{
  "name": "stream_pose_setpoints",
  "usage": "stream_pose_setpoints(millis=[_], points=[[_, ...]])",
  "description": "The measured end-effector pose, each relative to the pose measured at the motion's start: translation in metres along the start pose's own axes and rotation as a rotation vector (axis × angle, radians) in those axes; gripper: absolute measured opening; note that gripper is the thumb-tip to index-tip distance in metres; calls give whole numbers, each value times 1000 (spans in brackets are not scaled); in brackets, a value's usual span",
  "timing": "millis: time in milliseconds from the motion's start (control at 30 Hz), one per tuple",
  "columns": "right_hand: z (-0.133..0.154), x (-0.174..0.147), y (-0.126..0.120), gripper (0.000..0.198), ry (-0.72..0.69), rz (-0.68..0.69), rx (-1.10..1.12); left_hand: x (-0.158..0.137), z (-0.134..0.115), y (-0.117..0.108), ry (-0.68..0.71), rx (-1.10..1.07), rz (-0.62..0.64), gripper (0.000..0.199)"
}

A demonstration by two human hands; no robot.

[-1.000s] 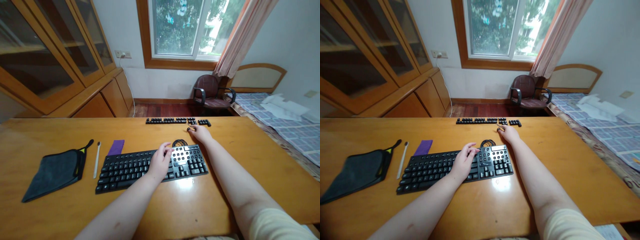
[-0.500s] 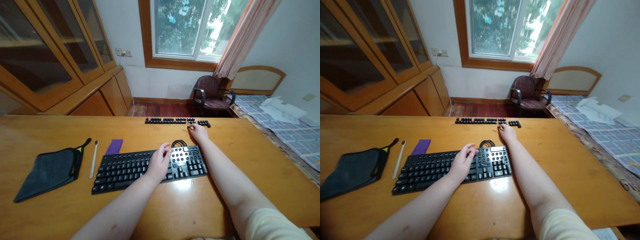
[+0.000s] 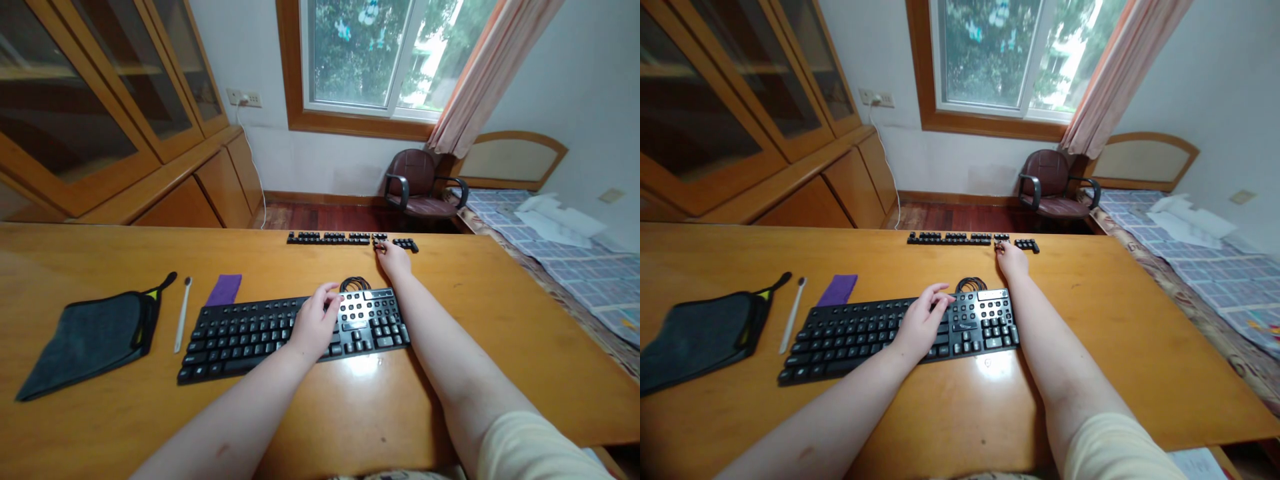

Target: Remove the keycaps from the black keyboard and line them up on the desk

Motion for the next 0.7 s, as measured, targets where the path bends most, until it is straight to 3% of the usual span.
stream_pose_setpoints(millis=[700], points=[[-1,-5,-2,34,20,23,-5,0,-2,0,2,-11,-1,28]])
Point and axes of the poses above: each hand's wrist, its own x-axis towards the middle knuckle, its own y-axis out of the palm, z = x × y, the point moved 4 cm from there along x, towards the middle knuckle, and after that the axes turned 7 degrees about y, right-handed, at the moved point
